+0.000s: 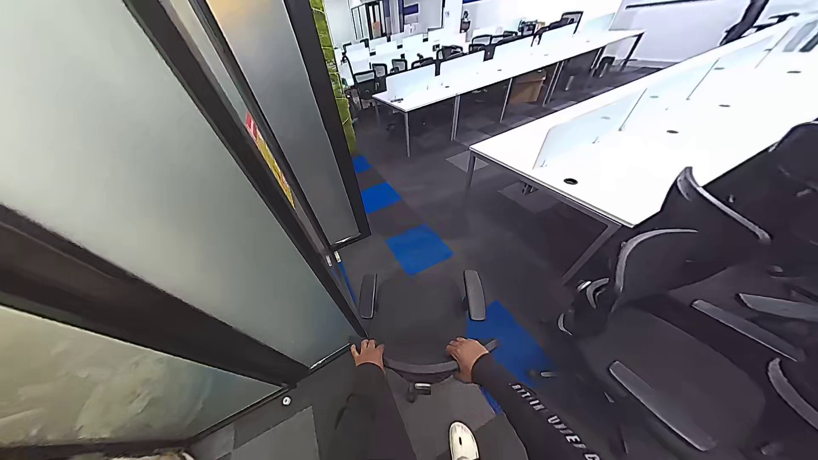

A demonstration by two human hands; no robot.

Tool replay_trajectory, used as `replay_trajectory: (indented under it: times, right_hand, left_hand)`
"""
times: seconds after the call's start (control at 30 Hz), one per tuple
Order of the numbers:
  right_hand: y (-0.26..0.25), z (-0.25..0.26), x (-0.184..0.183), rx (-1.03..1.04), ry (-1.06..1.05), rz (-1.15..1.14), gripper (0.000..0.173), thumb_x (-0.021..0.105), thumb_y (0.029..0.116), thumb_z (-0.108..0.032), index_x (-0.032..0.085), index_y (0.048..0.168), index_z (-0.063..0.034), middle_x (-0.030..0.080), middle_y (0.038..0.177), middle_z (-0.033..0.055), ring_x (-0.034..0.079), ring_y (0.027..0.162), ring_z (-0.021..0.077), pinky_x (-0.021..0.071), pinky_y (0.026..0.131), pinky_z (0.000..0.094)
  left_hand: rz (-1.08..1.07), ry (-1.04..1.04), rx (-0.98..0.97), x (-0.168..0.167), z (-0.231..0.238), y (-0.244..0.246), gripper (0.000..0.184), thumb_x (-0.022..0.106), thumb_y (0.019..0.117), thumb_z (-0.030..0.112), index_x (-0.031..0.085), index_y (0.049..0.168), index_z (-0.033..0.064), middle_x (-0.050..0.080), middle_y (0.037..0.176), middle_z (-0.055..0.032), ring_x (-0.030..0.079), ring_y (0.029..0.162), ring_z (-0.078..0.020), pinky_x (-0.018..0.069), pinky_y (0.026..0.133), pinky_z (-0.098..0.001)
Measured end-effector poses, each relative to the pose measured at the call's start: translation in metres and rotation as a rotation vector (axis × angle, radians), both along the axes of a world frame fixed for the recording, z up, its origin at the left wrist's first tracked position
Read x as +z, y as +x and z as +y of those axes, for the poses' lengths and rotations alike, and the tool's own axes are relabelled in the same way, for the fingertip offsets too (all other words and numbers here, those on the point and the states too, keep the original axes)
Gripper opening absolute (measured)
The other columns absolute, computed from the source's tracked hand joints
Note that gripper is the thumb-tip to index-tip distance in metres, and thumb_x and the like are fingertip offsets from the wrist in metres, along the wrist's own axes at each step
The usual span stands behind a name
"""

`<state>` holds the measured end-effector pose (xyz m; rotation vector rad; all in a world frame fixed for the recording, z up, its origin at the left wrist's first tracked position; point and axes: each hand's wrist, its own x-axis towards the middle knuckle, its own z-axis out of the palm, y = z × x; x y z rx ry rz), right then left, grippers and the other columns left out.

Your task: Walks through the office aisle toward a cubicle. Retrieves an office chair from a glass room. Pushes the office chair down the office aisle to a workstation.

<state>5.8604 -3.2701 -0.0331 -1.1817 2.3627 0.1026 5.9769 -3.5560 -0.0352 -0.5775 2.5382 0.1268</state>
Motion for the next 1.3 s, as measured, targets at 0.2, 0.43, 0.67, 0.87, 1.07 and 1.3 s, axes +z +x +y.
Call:
replay_trajectory:
  times: [0.2, 0.43, 0.67, 0.87, 1.07, 1.3]
  right_hand:
    - [-0.101, -0.005, 0.003, -0.055, 0.066, 0.011, 0.067, 0.08, 0.0749, -0.05, 0.066, 0.13, -0.0147, 0.068, 0.133, 0.0081, 0.061, 0.127, 0.0337, 0.0535, 0.096, 0.0608]
    - [-0.165, -0.027, 0.002, -0.119, 0.038, -0.006, 0.068, 0.08, 0.0766, -0.048, 0.065, 0.134, -0.0144, 0.068, 0.133, 0.0099, 0.062, 0.127, 0.0349, 0.0536, 0.095, 0.0622]
    - [-0.197, -0.099, -0.001, -0.315, -0.032, -0.023, 0.066, 0.08, 0.0788, -0.048, 0.065, 0.131, -0.0099, 0.068, 0.132, 0.0132, 0.061, 0.128, 0.0363, 0.051, 0.099, 0.0622]
    - [-0.227, -0.159, -0.002, -0.518, -0.028, -0.028, 0.057, 0.078, 0.0849, -0.029, 0.063, 0.136, -0.0106, 0.067, 0.136, 0.0116, 0.058, 0.131, 0.0346, 0.0387, 0.112, 0.0636]
    - [-0.28, -0.171, 0.004, -0.443, -0.049, -0.054, 0.048, 0.075, 0.0862, -0.023, 0.065, 0.13, -0.009, 0.069, 0.13, 0.013, 0.063, 0.125, 0.0351, 0.0522, 0.098, 0.0602]
    - [-0.379, -0.166, 0.004, -0.375, -0.105, -0.147, 0.059, 0.08, 0.0855, -0.041, 0.064, 0.133, -0.0085, 0.068, 0.13, 0.0152, 0.064, 0.124, 0.0358, 0.0522, 0.101, 0.0617]
  left_hand:
    - [0.106, 0.084, -0.008, 0.006, 0.009, -0.068, 0.086, 0.083, 0.0789, 0.048, 0.048, 0.155, 0.0271, 0.033, 0.168, -0.007, 0.018, 0.159, -0.0362, 0.0291, 0.118, -0.0701]
    - [0.208, 0.103, -0.036, -0.004, -0.026, -0.147, 0.102, 0.087, 0.0729, 0.06, 0.039, 0.16, 0.035, 0.024, 0.172, -0.0079, 0.017, 0.159, -0.0399, 0.03, 0.115, -0.0734]
    - [0.144, 0.005, -0.199, -0.004, -0.117, -0.254, 0.109, 0.091, 0.0685, 0.054, 0.036, 0.161, 0.036, 0.027, 0.17, -0.0095, 0.018, 0.159, -0.0381, 0.023, 0.118, -0.0742]
    - [-0.048, -0.193, -0.402, -0.004, -0.151, -0.346, 0.088, 0.082, 0.0768, 0.042, 0.048, 0.155, 0.0238, 0.037, 0.165, -0.0185, 0.017, 0.155, -0.0519, 0.0173, 0.12, -0.0739]
    - [-0.077, -0.198, -0.453, -0.003, -0.165, -0.412, 0.06, 0.075, 0.0821, 0.036, 0.064, 0.141, 0.0294, 0.053, 0.156, -0.0048, 0.028, 0.154, -0.046, 0.0124, 0.119, -0.0776]
    - [0.001, -0.164, -0.48, -0.003, -0.184, -0.5, 0.068, 0.078, 0.0776, 0.035, 0.062, 0.144, 0.0302, 0.047, 0.161, 0.0049, 0.025, 0.156, -0.038, 0.0138, 0.122, -0.0725]
